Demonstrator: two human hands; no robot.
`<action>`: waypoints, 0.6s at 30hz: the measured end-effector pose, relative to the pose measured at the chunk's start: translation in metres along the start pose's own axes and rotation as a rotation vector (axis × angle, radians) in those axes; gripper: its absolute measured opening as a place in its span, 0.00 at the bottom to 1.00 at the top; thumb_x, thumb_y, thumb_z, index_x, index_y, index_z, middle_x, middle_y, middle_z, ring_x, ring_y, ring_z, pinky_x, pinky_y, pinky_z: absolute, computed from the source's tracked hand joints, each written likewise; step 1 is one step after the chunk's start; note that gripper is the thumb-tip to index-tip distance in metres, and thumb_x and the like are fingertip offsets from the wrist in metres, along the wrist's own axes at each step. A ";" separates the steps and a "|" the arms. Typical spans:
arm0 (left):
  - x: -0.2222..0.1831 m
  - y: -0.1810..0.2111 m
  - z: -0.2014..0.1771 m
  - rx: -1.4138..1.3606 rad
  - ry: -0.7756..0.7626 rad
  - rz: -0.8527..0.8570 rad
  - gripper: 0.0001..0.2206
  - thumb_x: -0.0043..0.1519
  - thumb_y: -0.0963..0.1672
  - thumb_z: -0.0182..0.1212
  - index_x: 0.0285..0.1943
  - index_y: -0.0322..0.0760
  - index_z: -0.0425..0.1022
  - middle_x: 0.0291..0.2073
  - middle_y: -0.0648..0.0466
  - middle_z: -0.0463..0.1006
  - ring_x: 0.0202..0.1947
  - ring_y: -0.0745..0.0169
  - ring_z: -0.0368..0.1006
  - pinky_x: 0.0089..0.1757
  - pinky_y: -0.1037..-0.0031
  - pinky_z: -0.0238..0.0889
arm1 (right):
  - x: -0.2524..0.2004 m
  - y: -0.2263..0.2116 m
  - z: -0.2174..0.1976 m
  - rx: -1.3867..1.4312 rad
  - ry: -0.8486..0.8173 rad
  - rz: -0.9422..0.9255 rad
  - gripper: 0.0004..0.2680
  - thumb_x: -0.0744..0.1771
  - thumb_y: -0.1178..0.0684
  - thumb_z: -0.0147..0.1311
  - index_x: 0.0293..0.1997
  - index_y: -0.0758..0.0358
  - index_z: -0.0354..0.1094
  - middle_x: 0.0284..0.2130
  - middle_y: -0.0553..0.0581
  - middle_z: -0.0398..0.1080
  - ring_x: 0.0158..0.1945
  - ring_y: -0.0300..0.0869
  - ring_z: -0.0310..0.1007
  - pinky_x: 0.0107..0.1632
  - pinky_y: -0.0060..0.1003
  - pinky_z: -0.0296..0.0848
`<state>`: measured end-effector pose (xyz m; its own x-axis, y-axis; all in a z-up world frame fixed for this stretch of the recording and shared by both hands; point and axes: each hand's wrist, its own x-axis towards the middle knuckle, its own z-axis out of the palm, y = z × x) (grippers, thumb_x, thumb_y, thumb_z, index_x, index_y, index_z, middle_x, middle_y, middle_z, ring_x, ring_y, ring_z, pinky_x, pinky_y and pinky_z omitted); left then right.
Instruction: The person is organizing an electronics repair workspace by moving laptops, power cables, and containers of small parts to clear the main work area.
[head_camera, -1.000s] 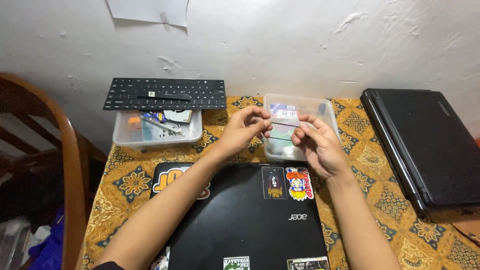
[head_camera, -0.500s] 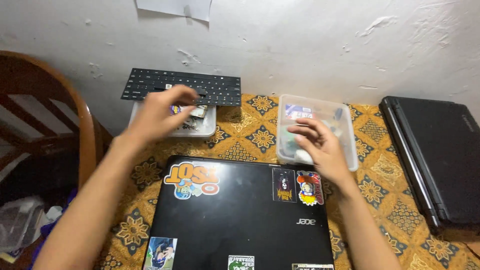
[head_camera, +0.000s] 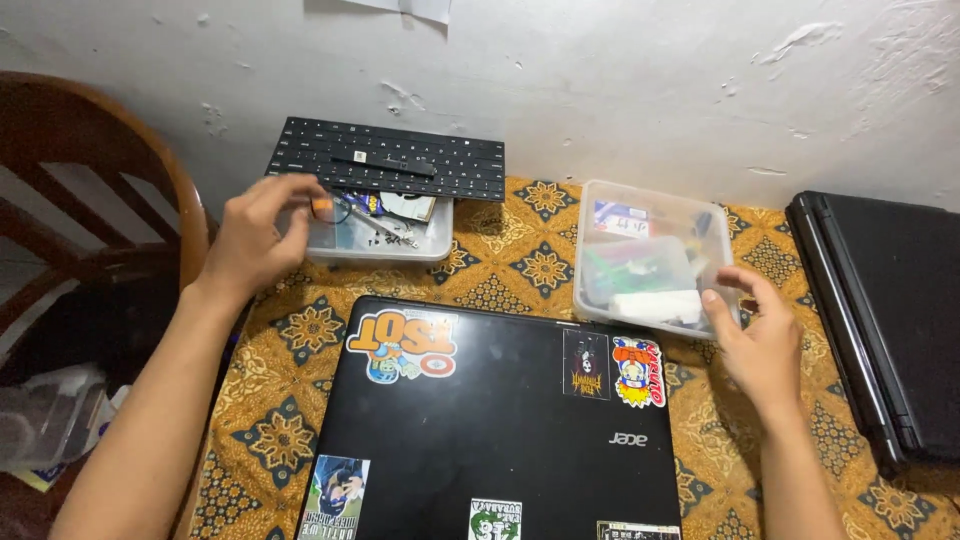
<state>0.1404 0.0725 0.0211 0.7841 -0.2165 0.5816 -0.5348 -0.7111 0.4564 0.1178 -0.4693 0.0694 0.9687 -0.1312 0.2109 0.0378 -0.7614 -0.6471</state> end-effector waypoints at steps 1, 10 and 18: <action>0.001 0.000 0.003 0.048 0.075 -0.003 0.14 0.60 0.32 0.51 0.53 0.26 0.76 0.45 0.43 0.80 0.48 0.48 0.76 0.48 0.62 0.72 | 0.000 -0.001 0.000 -0.095 -0.001 0.081 0.15 0.68 0.53 0.55 0.63 0.59 0.66 0.57 0.61 0.69 0.58 0.51 0.69 0.54 0.54 0.72; 0.039 0.031 0.021 0.109 0.224 0.026 0.14 0.59 0.31 0.48 0.48 0.27 0.76 0.40 0.44 0.78 0.45 0.44 0.69 0.45 0.61 0.62 | -0.005 0.013 -0.005 -0.234 -0.097 0.352 0.20 0.69 0.39 0.53 0.62 0.64 0.64 0.43 0.61 0.76 0.42 0.51 0.78 0.43 0.48 0.75; 0.082 0.136 0.116 -0.136 -0.101 0.409 0.13 0.57 0.38 0.65 0.50 0.30 0.74 0.44 0.45 0.78 0.48 0.45 0.73 0.51 0.58 0.63 | 0.010 0.059 -0.012 0.286 -0.214 0.437 0.16 0.69 0.56 0.57 0.61 0.74 0.63 0.38 0.65 0.72 0.31 0.49 0.72 0.36 0.40 0.77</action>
<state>0.1684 -0.1194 0.0519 0.5225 -0.5305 0.6675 -0.8388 -0.4603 0.2907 0.1271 -0.5237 0.0421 0.9363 -0.2410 -0.2555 -0.3419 -0.4590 -0.8200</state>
